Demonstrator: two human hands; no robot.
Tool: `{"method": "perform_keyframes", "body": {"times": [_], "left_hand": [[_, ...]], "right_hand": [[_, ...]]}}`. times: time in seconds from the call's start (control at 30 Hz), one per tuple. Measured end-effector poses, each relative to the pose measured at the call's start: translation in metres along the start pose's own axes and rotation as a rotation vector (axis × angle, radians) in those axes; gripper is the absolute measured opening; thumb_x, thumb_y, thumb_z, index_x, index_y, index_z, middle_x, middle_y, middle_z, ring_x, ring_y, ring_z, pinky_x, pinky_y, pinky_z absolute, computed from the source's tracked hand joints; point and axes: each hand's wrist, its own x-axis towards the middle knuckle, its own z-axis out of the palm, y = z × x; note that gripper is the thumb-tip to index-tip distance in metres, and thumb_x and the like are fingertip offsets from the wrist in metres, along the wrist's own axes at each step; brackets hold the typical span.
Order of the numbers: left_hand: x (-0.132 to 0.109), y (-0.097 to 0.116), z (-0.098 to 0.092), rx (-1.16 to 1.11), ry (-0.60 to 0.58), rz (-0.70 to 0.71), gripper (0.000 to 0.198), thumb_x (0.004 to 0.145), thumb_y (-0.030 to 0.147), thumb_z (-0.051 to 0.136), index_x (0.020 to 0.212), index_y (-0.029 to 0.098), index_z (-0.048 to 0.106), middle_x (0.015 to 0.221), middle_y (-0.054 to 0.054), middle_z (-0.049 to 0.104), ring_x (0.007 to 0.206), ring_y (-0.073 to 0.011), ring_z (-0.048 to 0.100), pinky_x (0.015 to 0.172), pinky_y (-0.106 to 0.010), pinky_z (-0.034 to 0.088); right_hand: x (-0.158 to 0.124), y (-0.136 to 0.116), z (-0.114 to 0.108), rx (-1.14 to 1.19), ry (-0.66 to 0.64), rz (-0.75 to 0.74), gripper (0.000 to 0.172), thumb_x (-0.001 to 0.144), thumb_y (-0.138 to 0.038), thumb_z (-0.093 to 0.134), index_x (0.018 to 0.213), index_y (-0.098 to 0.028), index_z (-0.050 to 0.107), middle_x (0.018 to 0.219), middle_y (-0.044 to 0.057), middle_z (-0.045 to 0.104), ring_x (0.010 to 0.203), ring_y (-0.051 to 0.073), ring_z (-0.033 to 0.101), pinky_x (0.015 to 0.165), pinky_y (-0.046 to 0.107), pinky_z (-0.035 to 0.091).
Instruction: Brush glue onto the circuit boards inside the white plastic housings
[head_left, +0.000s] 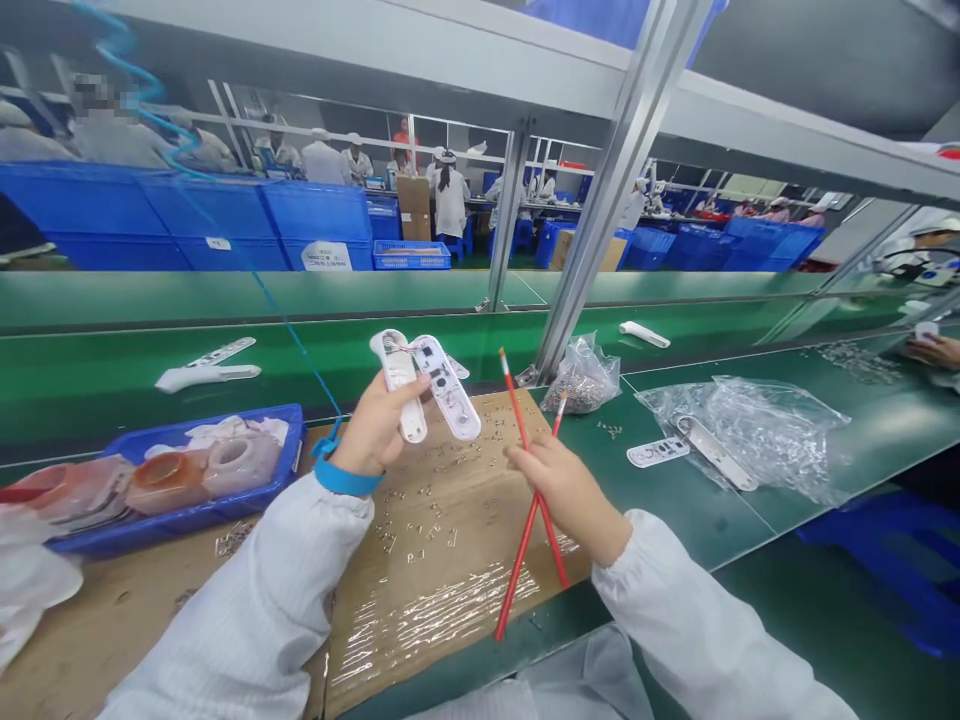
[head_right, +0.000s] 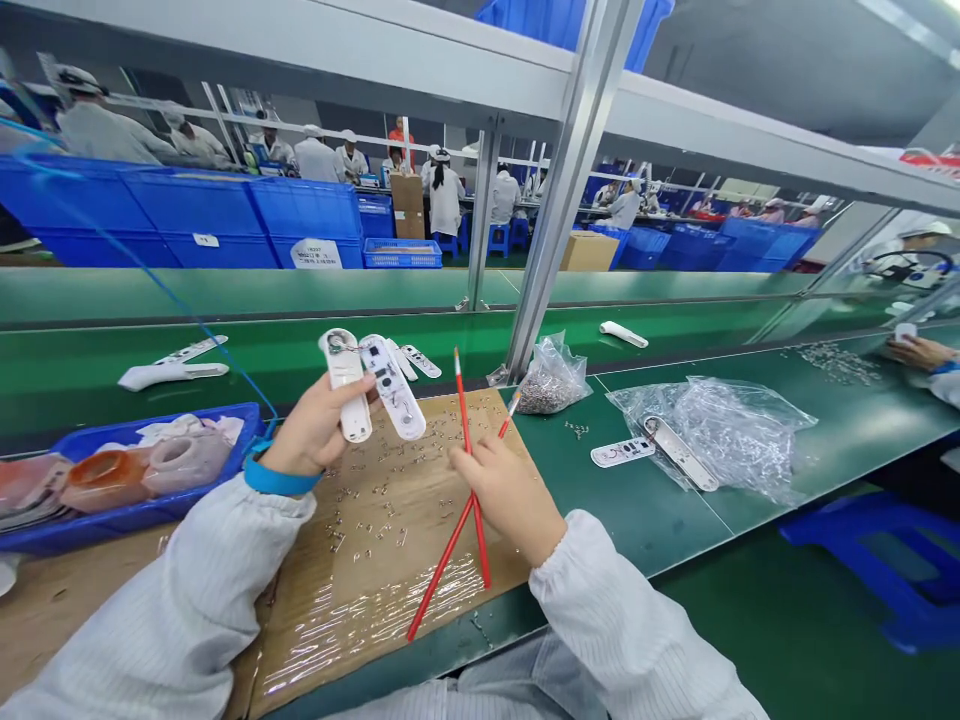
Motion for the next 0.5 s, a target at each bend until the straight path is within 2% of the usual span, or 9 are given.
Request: {"method": "perform_keyframes", "body": {"times": [0.2, 0.33, 0.5], "left_hand": [[0.002, 0.022, -0.004, -0.111, 0.173, 0.014, 0.025, 0.079, 0.009, 0.062, 0.102, 0.016, 0.059, 0.099, -0.005, 0.07, 0.09, -0.0209, 0.068, 0.087, -0.044, 0.056], [-0.002, 0.026, -0.003, -0.147, 0.201, 0.038, 0.024, 0.079, 0.007, 0.062, 0.101, 0.015, 0.061, 0.104, -0.006, 0.069, 0.097, -0.0202, 0.066, 0.09, -0.043, 0.055], [-0.004, 0.026, -0.003, -0.188, 0.207, 0.013, 0.021, 0.078, 0.005, 0.062, 0.097, 0.014, 0.062, 0.102, -0.006, 0.068, 0.099, -0.0206, 0.065, 0.093, -0.046, 0.053]], "right_hand": [[-0.013, -0.008, 0.032, 0.056, -0.252, -0.126, 0.032, 0.092, -0.006, 0.037, 0.101, -0.016, 0.066, 0.079, 0.005, 0.063, 0.076, 0.017, 0.056, 0.066, 0.026, 0.047], [-0.01, -0.006, 0.041, 0.113, -0.353, -0.127, 0.028, 0.094, -0.01, 0.04, 0.096, -0.018, 0.068, 0.075, 0.004, 0.063, 0.075, 0.016, 0.055, 0.064, 0.026, 0.045], [-0.008, -0.005, 0.049, 0.215, -0.397, -0.083, 0.028, 0.093, -0.01, 0.041, 0.094, -0.018, 0.068, 0.081, 0.004, 0.065, 0.078, 0.015, 0.058, 0.07, 0.024, 0.047]]}}
